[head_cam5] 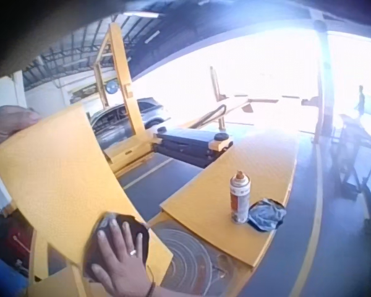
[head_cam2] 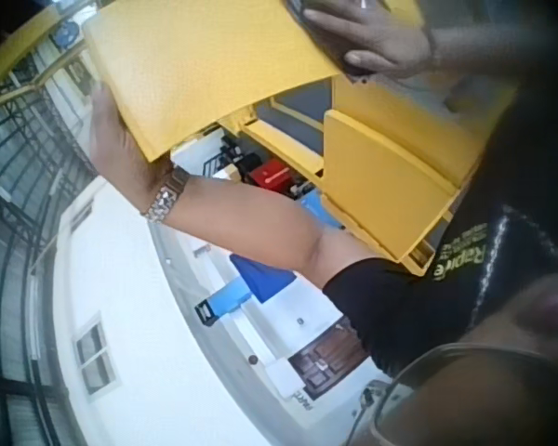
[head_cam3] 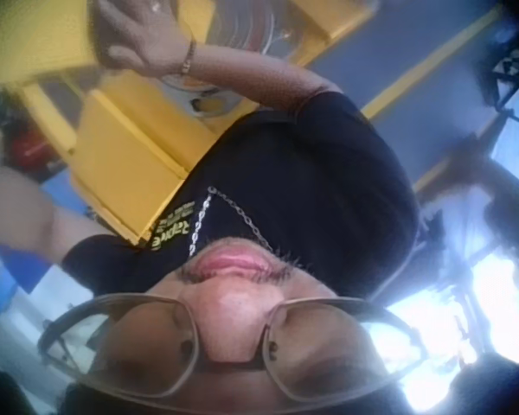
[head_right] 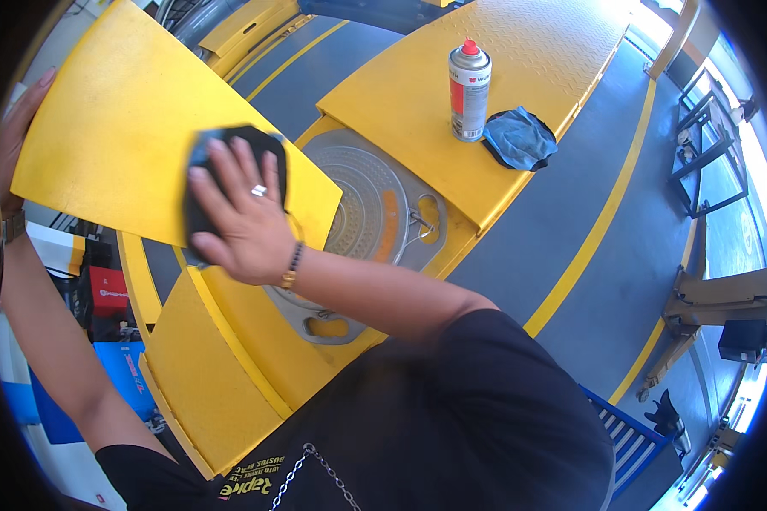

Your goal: The person cleans a yellow metal car lift platform in a garage. They use a spray can to apply a cleaning agent and a cloth to wipe the surface, focusing on the diamond plate texture and edges. The person repeatedly sprays and wipes different sections of the lift.

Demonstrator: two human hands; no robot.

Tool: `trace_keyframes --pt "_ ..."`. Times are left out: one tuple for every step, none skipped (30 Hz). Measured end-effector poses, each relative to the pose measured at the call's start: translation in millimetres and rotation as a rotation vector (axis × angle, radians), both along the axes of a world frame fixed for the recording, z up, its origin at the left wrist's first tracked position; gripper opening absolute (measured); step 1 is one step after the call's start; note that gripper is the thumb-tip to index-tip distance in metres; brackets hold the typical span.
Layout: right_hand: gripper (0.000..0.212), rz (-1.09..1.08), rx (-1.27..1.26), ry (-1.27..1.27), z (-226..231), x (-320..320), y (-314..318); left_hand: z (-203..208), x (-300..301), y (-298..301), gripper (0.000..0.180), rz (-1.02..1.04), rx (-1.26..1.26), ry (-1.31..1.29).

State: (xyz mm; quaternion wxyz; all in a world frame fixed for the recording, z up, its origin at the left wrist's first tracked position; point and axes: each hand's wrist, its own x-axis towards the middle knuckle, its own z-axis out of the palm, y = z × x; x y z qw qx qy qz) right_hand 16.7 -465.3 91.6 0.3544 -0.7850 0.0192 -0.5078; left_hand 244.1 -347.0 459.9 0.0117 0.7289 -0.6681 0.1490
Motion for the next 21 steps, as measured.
trace_keyframes --pt "0.081 0.005 0.160 0.078 -51.9 -8.7 -4.3 -4.8 0.0 -7.1 0.052 0.010 -0.011 0.029" --pt "0.077 0.046 0.391 0.173 -88.5 -12.2 0.7 -2.3 -7.0 0.3 0.052 0.050 -0.020 0.043" --pt "0.075 0.062 0.564 0.209 -117.5 -10.6 -5.1 -6.5 1.4 -9.5 0.051 0.051 -0.019 0.122" --pt "0.073 0.105 0.743 0.228 -119.6 -8.7 -2.5 -2.1 -1.9 -10.7 0.050 0.110 -0.031 0.253" --pt "0.072 0.094 0.699 0.221 -119.0 1.3 2.1 0.0 -4.7 -8.7 0.049 0.177 -0.051 0.390" --pt "0.072 0.076 0.650 0.209 -93.8 16.2 0.6 3.2 -2.5 -4.7 0.049 0.212 -0.071 0.438" --pt "0.072 0.071 0.535 0.132 -51.0 26.4 -6.7 2.4 0.5 -3.7 0.048 0.230 -0.079 0.468" --pt "0.072 0.053 0.416 0.021 -12.9 39.8 -11.8 2.3 3.2 -2.2 0.048 0.245 -0.086 0.485" --pt "0.071 0.046 0.356 -0.041 30.6 45.6 -21.2 -2.0 11.0 -6.7 0.048 0.250 -0.090 0.508" --pt "0.069 0.057 0.286 -0.171 65.7 56.1 -23.5 -0.6 13.4 0.1 0.048 0.268 -0.101 0.520" --pt "0.065 0.065 0.239 -0.214 92.9 61.5 -28.3 -1.5 17.0 4.3 0.047 0.281 -0.113 0.536" --pt "0.066 0.013 0.176 -0.211 107.5 67.0 -34.3 -2.7 20.3 7.0 0.047 0.292 -0.126 0.553" --pt "0.067 0.031 0.155 -0.237 104.3 69.7 -40.3 -2.9 21.2 10.9 0.047 0.303 -0.137 0.571" --pt "0.068 0.052 0.135 -0.263 97.7 70.0 -47.2 -2.9 21.2 14.3 0.047 0.315 -0.149 0.584" --pt "0.073 0.040 0.157 -0.223 73.4 75.3 -54.4 -4.1 20.3 13.6 0.047 0.318 -0.163 0.601" --pt "0.075 0.052 0.235 -0.135 38.9 75.2 -54.2 -5.3 19.4 13.7 0.047 0.324 -0.178 0.621" --pt "0.076 0.044 0.264 -0.038 2.0 69.5 -47.8 -7.5 18.2 15.7 0.047 0.332 -0.197 0.643" --pt "0.075 -0.009 0.292 0.062 -35.8 63.6 -37.7 -9.7 14.6 15.8 0.047 0.337 -0.213 0.664" --pt "0.075 -0.006 0.374 0.140 -70.9 53.7 -25.3 -8.3 10.6 14.7 0.046 0.347 -0.238 0.695" --pt "0.073 -0.011 0.458 0.254 -100.8 45.7 -13.3 -7.0 5.1 11.8 0.046 0.358 -0.252 0.725" --pt "0.072 0.021 0.523 0.318 -124.3 37.4 -2.4 -8.7 -0.3 13.2 0.047 0.366 -0.274 0.759"
